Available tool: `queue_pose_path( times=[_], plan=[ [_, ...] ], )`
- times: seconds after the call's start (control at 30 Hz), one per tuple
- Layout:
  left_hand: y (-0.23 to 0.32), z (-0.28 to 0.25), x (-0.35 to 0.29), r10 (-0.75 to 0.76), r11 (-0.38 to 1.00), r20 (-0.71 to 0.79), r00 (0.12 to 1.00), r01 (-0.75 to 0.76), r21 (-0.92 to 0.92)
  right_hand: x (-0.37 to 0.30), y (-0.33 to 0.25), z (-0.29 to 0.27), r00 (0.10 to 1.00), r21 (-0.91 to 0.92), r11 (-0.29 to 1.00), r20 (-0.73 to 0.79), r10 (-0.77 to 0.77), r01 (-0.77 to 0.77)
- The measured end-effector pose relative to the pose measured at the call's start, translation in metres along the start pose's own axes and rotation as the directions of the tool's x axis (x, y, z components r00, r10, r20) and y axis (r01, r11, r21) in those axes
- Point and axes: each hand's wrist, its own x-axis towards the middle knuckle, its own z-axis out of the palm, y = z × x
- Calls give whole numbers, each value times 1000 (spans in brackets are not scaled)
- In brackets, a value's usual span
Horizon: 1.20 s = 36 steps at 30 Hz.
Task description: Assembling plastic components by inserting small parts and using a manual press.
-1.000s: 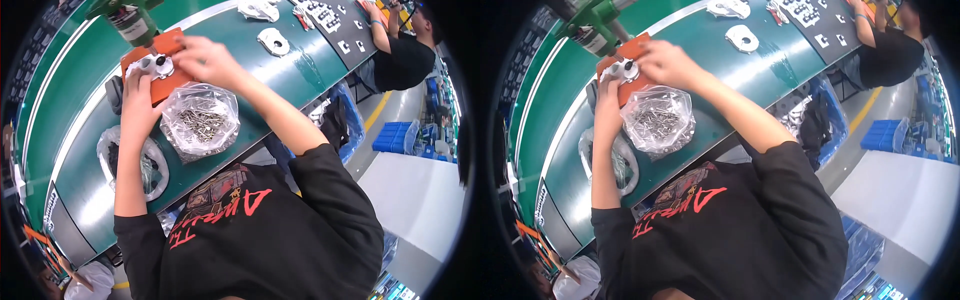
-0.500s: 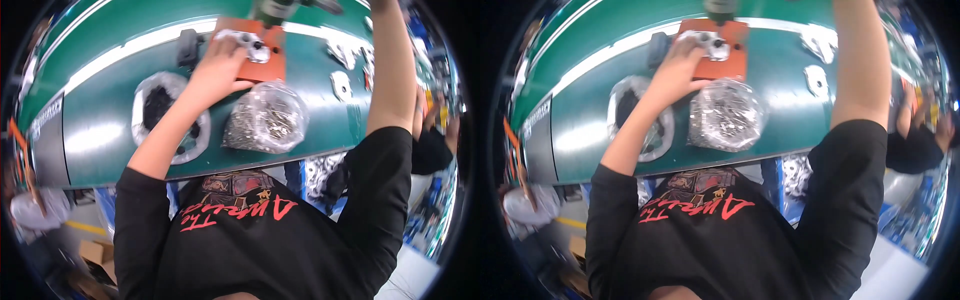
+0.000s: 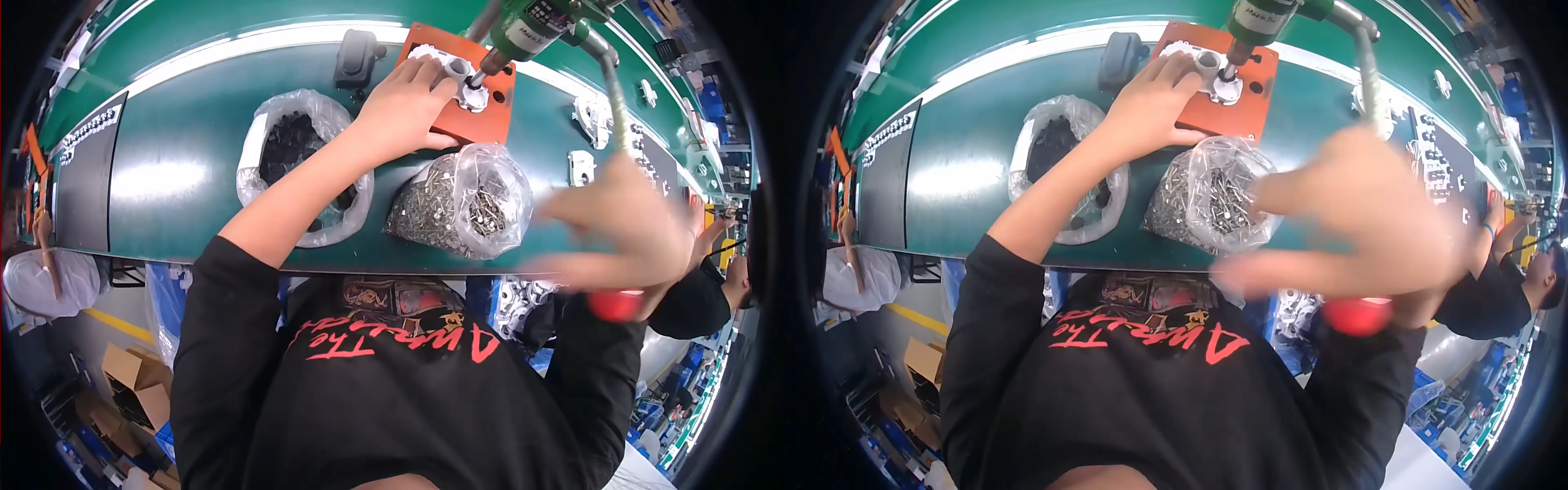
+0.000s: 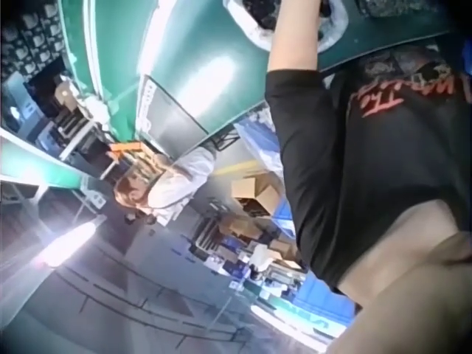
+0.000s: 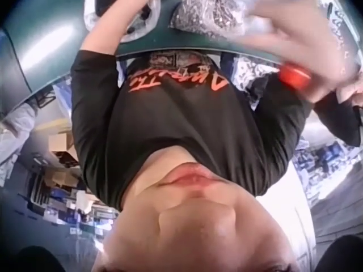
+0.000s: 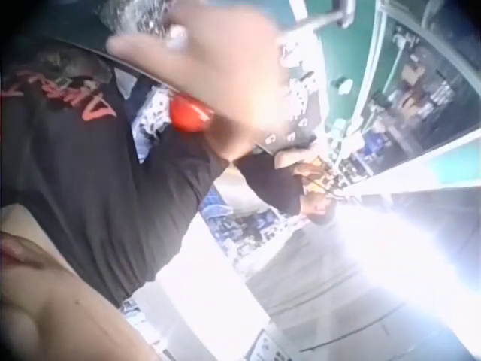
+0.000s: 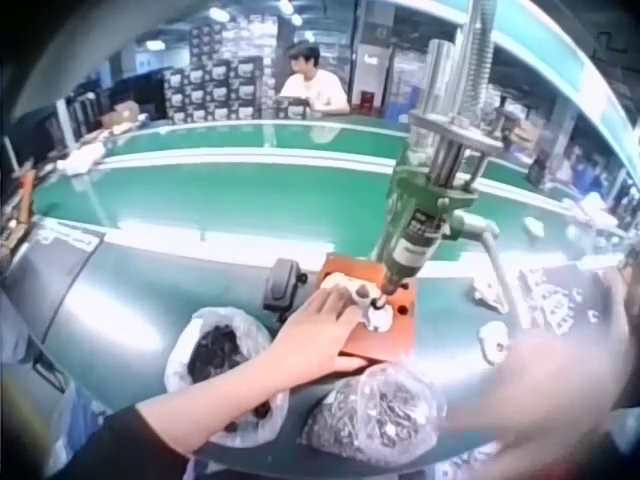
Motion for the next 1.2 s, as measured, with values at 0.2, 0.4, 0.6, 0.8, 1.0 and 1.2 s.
queue_pose_path(
  times=[0.2, 0.4, 0.6, 0.8, 1.0, 1.2],
  plan=[
    [1, 9, 5, 162, 981, -64, 985, -167, -94, 10, -51, 32, 911, 257, 940, -288, 296, -225],
    [10, 1, 17, 67, 978, 52, 996, -55, -203, -86, 125, -89, 525, -13, 933, -829, 190, -359],
    [-19, 13, 44, 0, 964, 117, 993, 31, -264, 9, 112, -27, 155, 796, 574, -602, 784, 189],
    [-47, 12, 47, 173, 948, 26, 985, -159, -277, -52, 76, 32, 203, 585, 807, -783, 588, -82],
    [-19, -25, 76, 23, 964, 203, 979, 32, -263, -120, 44, 180, 69, 662, 551, -606, 792, -509],
    [-52, -16, 83, 27, 993, 30, 999, -23, -119, -99, 13, 255, 139, 358, 617, -780, 611, -701]
  ],
)
